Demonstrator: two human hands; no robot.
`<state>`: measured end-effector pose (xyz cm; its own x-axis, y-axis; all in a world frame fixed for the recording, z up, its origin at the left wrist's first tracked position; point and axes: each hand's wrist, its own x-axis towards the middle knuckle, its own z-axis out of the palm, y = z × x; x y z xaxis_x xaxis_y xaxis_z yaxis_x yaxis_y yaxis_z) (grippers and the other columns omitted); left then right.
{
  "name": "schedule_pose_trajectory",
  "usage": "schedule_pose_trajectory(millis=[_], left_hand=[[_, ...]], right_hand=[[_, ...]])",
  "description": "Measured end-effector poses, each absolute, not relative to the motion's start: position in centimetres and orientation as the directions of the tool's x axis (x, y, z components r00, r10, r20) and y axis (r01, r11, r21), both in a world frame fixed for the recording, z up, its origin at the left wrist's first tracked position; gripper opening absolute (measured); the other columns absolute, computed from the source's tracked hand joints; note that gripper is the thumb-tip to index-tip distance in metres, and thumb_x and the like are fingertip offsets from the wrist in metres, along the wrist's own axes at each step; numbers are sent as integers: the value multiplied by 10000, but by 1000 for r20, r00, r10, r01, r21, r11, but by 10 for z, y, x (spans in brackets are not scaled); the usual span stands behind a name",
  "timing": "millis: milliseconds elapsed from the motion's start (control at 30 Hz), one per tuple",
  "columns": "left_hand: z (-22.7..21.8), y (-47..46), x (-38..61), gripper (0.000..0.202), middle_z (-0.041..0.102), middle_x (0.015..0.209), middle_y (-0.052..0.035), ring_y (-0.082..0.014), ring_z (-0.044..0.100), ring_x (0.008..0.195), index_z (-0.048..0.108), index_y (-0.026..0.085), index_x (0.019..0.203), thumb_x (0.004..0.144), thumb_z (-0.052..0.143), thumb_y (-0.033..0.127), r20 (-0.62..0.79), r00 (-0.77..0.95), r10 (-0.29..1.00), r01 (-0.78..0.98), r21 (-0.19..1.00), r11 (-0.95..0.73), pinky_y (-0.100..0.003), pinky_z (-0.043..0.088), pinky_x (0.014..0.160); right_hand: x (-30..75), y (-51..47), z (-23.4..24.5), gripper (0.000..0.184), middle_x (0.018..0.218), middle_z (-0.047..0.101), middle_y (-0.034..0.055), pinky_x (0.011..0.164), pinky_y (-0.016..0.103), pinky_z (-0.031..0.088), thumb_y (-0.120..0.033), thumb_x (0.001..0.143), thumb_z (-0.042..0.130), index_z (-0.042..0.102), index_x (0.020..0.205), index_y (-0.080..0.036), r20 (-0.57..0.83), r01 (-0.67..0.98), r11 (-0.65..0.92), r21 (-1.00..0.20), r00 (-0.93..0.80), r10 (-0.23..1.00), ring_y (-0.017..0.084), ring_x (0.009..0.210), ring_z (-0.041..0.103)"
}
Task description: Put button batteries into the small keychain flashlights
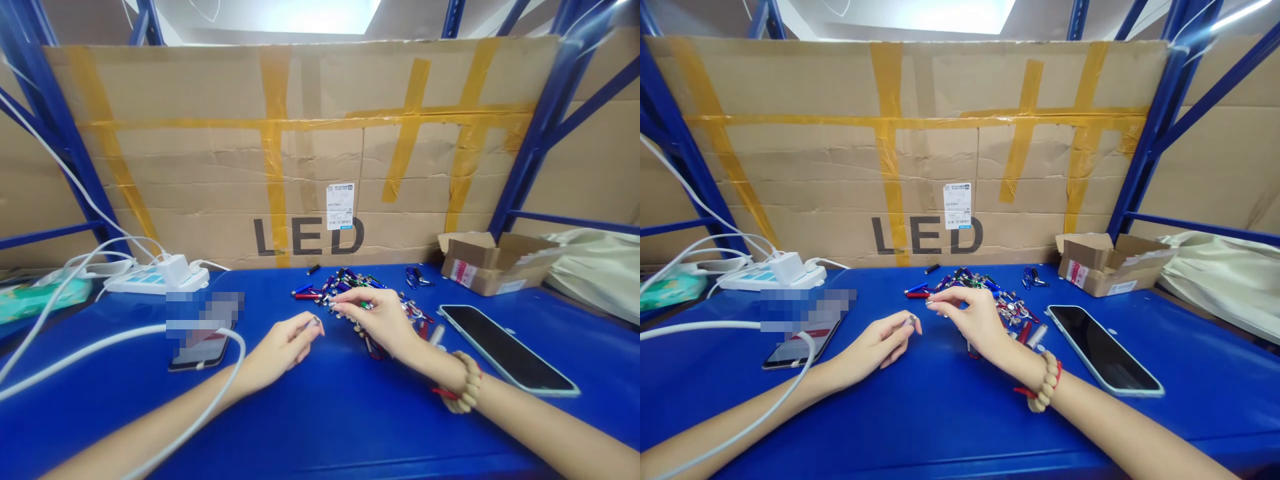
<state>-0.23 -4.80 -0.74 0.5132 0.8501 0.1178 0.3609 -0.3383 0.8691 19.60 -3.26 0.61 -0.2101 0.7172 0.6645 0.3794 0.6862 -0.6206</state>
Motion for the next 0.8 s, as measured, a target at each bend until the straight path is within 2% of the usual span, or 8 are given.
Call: schedule_pose_trajectory(millis=[67,133,267,400,500,567,667,800], left_hand=[[-8,-48,-3,317,424,555,59,-79,385,511,536,168,883,888,375,442,138,541,830,395,829,-396,-192,319,525],[-8,-47,-3,290,459,610,45,-90,422,577,549,163,858,889,394,406,178,549,817,409,795,-448,-195,340,574],[-9,-44,-4,260,553,760,19,-110,471,687,580,164,887,882,420,368,224,556,800,403,769,-495,-202,365,650],[-11,-45,-3,268,609,866,3,-139,516,789,598,177,944,883,413,361,248,550,797,406,755,-515,-210,377,726],[-13,-46,-3,267,617,820,-2,-146,529,748,605,180,893,878,417,369,265,541,798,439,721,-536,-207,379,693],[-14,-48,-3,257,613,766,1,-142,529,689,608,188,859,874,424,367,287,540,791,459,687,-563,-203,370,648],[-16,-50,-4,248,604,698,4,-138,522,611,617,209,834,871,430,367,301,554,776,496,629,-598,-208,354,597],[-19,-53,-4,250,639,726,-15,-151,566,628,642,231,817,874,429,349,357,564,744,516,551,-656,-214,383,619]], right_hand=[[191,-39,6,72,785,713,-2,685,237,513,-209,772,632,702,788,-207,684,320,731,-603,-264,680,137,721,659],[189,-43,5,78,801,708,7,718,236,509,-175,773,630,702,789,-200,731,279,797,-535,-321,603,128,744,651],[188,-43,5,63,749,696,23,679,223,501,-154,756,647,705,748,-178,775,271,861,-430,-380,506,114,701,634],[187,-42,5,66,723,695,13,659,227,491,-164,753,647,706,737,-188,709,325,823,-466,-419,567,115,672,629],[188,-42,5,57,713,695,4,648,228,480,-203,752,651,700,725,-191,607,383,744,-548,-430,669,120,661,627],[191,-42,6,90,703,689,4,635,224,467,-254,760,646,686,718,-186,554,429,716,-550,-454,698,119,646,619],[195,-41,6,180,728,667,21,633,222,440,-320,825,567,651,758,-175,522,482,780,-399,-580,626,116,650,591],[197,-45,4,283,669,590,34,562,226,377,-233,898,405,594,700,-162,427,494,860,-128,-755,497,112,575,509]])
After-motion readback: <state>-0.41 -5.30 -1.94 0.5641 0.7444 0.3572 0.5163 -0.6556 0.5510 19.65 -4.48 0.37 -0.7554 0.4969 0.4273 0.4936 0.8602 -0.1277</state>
